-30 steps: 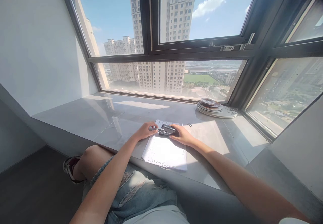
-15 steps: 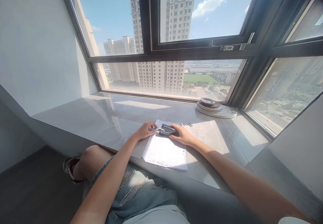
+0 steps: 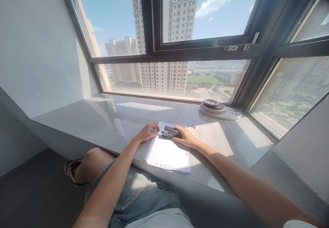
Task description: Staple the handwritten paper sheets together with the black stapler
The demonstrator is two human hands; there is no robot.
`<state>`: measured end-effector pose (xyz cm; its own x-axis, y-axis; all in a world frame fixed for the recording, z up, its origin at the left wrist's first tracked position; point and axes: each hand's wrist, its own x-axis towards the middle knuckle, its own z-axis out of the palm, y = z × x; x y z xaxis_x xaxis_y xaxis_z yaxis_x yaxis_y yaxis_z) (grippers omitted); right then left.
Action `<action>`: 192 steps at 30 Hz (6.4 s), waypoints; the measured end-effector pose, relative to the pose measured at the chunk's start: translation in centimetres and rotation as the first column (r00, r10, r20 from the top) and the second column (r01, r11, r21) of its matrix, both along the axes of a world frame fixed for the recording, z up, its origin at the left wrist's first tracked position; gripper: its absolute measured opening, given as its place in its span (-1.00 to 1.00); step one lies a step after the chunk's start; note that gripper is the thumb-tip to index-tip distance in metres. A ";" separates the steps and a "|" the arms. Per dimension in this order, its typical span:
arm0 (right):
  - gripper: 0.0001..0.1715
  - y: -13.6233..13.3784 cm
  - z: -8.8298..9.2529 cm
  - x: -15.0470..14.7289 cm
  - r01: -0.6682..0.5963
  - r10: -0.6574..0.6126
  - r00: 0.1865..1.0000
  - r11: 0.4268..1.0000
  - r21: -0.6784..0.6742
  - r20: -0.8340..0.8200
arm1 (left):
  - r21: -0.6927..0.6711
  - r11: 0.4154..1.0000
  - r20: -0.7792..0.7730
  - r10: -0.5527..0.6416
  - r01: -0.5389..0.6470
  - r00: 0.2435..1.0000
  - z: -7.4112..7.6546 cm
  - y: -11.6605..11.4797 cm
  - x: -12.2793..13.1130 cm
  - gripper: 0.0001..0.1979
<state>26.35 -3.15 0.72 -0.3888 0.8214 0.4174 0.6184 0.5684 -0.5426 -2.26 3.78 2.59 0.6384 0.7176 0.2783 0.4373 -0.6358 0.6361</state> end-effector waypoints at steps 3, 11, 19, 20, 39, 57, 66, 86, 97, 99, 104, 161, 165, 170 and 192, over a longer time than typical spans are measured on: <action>-0.49 0.0 0.0 0.0 -0.002 0.002 1.000 1.000 0.002 -0.001 | 0.028 1.000 0.019 0.009 -0.010 1.000 -0.1 0.0 0.0 -0.82; -0.48 0.1 -0.3 0.1 0.003 -0.003 1.000 1.000 0.014 0.001 | 0.026 0.999 0.024 0.035 -0.036 0.999 -0.3 0.2 -0.1 -0.72; -0.48 0.1 -0.3 0.1 -0.003 0.003 1.000 1.000 0.017 -0.001 | 0.034 0.999 0.093 0.016 -0.019 0.996 -0.5 0.3 0.0 -0.73; -0.48 0.1 -0.3 0.1 -0.003 0.003 1.000 1.000 0.018 -0.004 | 0.033 0.999 0.097 0.015 -0.019 0.995 -0.5 0.3 0.0 -0.73; -0.43 0.2 -0.4 0.2 -0.011 0.011 1.000 1.000 0.014 0.000 | -0.045 0.995 0.143 -0.080 0.087 0.987 0.5 -0.5 0.1 -0.81; -0.46 0.2 -0.2 0.2 -0.025 0.025 0.999 1.000 -0.011 0.019 | -0.235 0.930 0.164 -0.248 0.282 0.955 0.4 -0.6 -0.1 -0.71; -0.52 0.2 0.0 -0.1 -0.005 0.005 1.000 1.000 -0.030 -0.013 | -0.209 0.942 0.094 -0.248 0.263 0.964 0.5 -0.6 0.0 -0.67; -0.52 -0.8 1.4 2.6 0.486 -0.435 0.852 0.864 0.129 -0.291 | 0.151 0.948 -0.112 0.298 -0.280 0.948 -3.5 2.9 -1.8 -0.63; -0.63 -1.8 2.1 2.0 0.242 -0.276 0.932 0.957 0.163 0.236 | 0.145 0.893 0.162 0.403 -0.426 0.901 -2.4 2.1 -2.0 -0.57; -0.62 -2.1 2.1 1.5 0.198 -0.231 0.943 0.968 0.156 0.239 | 0.149 0.885 0.202 0.410 -0.442 0.889 -2.2 2.0 -2.0 -0.57; -0.58 -2.7 2.7 0.8 0.177 -0.198 0.958 0.978 0.114 0.206 | 0.153 0.879 0.266 0.404 -0.452 0.875 -2.0 1.8 -1.8 -0.60; -0.48 -1.6 1.8 0.1 0.535 -0.519 0.815 0.845 0.010 0.257 | 0.196 0.966 -0.300 -0.102 0.166 0.949 -1.8 -8.6 4.8 -0.44; -0.47 -1.7 1.9 -0.1 0.565 -0.545 0.793 0.825 0.008 0.273 | 0.199 0.956 -0.328 -0.144 0.217 0.934 -2.1 -8.6 4.6 -0.54; -0.47 -1.8 2.1 -0.2 0.557 -0.535 0.800 0.831 -0.004 0.273 | 0.217 0.950 -0.355 -0.137 0.225 0.925 -3.1 -7.9 5.2 -0.53; -0.48 -1.5 1.4 0.2 0.533 -0.521 0.817 0.846 0.022 0.247 | 0.369 0.926 -0.335 0.055 0.077 0.941 -2.1 -8.8 7.3 -0.70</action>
